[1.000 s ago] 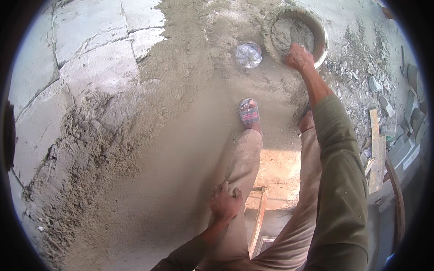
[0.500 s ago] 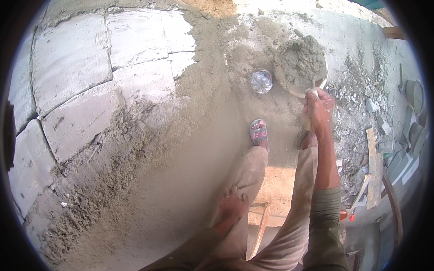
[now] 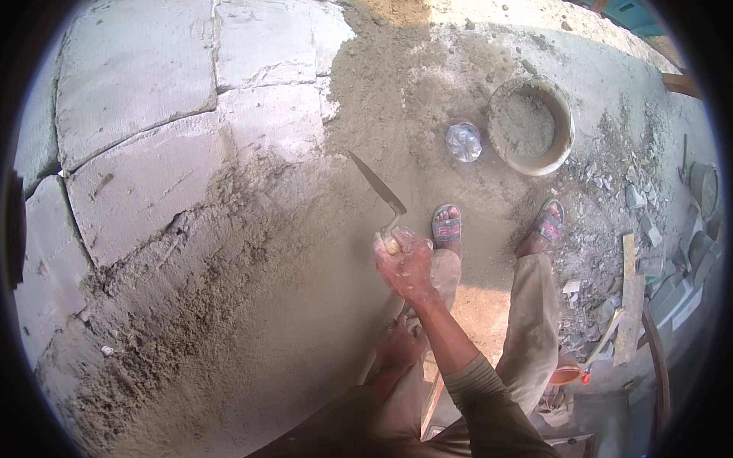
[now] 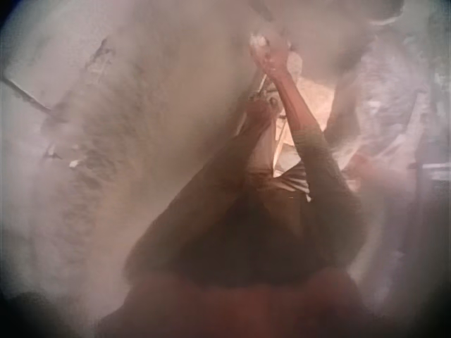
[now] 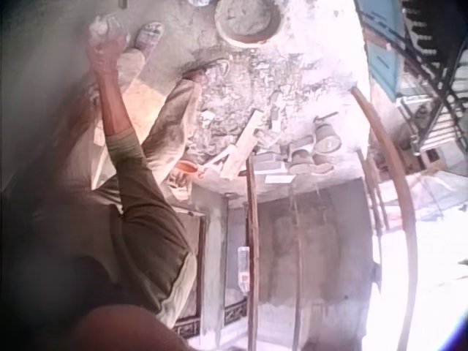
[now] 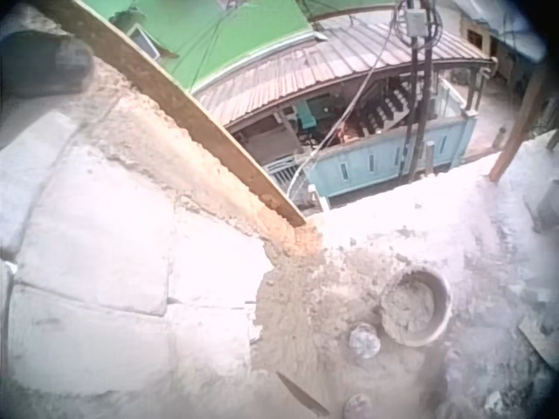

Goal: The person scoops wet cement from a headpan with a trowel and applies it to a block wall, smoothing the surface. The person repeatedly refills the trowel and spreads the cement across the wall area.

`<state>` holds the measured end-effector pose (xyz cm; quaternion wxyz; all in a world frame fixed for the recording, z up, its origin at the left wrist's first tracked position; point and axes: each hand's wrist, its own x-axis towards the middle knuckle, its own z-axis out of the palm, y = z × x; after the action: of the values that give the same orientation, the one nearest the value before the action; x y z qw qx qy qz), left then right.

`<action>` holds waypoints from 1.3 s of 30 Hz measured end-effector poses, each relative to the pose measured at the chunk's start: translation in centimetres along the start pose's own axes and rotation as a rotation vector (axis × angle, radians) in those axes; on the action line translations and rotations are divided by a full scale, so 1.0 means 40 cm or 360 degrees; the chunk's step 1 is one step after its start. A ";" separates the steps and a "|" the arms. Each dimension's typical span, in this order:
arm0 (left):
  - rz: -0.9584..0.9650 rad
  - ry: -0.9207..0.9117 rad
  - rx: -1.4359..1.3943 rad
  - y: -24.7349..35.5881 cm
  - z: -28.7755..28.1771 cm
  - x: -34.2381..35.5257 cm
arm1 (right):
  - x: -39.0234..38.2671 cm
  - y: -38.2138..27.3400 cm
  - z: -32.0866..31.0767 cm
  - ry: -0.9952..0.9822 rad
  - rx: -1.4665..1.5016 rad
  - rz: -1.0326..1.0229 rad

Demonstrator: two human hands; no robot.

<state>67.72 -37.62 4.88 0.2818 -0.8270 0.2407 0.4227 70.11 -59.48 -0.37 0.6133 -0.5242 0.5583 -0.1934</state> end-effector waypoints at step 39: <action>-0.0088 -0.0001 0.0148 0.092 -0.159 0.029 | 0.702 -0.078 -0.302 0.1769 -0.0243 -0.0103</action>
<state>69.57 -44.74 6.04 0.3315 -0.8192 0.2370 0.4035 68.94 -88.91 -9.13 0.1811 -0.4032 0.7935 -0.4183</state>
